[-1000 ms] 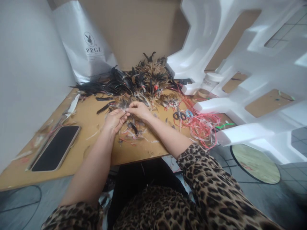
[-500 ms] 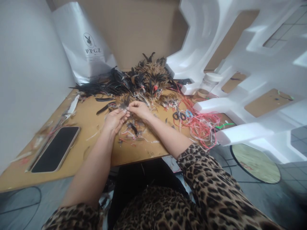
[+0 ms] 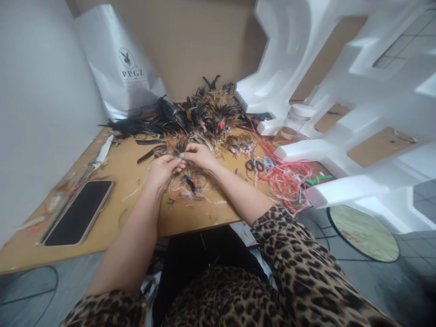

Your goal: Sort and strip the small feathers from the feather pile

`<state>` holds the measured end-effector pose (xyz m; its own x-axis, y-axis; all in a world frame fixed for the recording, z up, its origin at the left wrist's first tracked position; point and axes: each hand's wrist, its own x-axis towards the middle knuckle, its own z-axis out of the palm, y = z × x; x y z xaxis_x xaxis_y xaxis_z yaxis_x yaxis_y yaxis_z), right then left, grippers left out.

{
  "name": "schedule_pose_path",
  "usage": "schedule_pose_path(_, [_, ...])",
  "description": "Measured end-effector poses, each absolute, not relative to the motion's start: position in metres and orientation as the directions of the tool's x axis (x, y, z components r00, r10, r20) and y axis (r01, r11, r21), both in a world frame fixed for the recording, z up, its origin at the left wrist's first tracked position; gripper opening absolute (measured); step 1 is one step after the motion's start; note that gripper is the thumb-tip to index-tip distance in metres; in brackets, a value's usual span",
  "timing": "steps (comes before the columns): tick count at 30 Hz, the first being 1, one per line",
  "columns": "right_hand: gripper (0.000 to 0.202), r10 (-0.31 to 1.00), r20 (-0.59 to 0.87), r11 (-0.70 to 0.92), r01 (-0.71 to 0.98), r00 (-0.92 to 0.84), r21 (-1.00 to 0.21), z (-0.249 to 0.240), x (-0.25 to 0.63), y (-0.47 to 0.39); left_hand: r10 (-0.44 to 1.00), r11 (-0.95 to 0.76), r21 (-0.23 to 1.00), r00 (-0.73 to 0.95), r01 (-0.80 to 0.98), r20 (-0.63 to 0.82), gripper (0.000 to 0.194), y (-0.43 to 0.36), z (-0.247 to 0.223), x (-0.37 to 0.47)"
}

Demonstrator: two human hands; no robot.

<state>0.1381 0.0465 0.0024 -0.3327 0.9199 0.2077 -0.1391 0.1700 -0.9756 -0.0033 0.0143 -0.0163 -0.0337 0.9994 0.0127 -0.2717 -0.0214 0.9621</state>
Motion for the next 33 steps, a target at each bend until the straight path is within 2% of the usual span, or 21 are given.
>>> schedule_pose_path(5, [0.029,0.926,0.177,0.128,-0.164,-0.333,-0.978,0.002,0.137,0.044,1.000,0.004,0.961,-0.023,-0.278,-0.011,0.019,0.012,-0.015,-0.002])
schedule_pose_path(11, [0.030,0.940,0.154,0.126,-0.110,-0.305,-0.986,0.003,0.137,0.043,0.998,0.035,0.953,-0.035,-0.300,-0.048,0.015,0.012,-0.014,-0.001])
schedule_pose_path(17, [0.029,0.922,0.194,0.173,-0.091,-0.336,-0.981,0.004,0.140,0.046,0.999,-0.017,0.967,-0.046,-0.254,0.005,0.012,0.014,-0.016,-0.001])
schedule_pose_path(23, [0.027,0.942,0.215,0.207,-0.056,-0.258,-0.977,0.002,0.136,0.043,0.994,-0.087,0.982,-0.076,-0.166,0.075,0.014,0.016,-0.020,-0.001])
schedule_pose_path(27, [0.025,0.946,0.241,0.240,-0.029,-0.215,-0.970,-0.001,0.131,0.042,0.994,-0.082,0.988,-0.086,-0.131,0.071,0.012,0.017,-0.023,-0.002])
schedule_pose_path(31, [0.024,0.939,0.213,0.206,-0.055,-0.271,-0.977,0.003,0.138,0.046,0.995,-0.053,0.978,-0.094,-0.202,0.035,0.012,0.016,-0.017,-0.003])
schedule_pose_path(33, [0.028,0.953,0.190,0.183,-0.049,-0.236,-0.982,0.006,0.147,0.054,0.991,-0.036,0.961,-0.134,-0.275,-0.001,0.012,0.015,-0.014,-0.004])
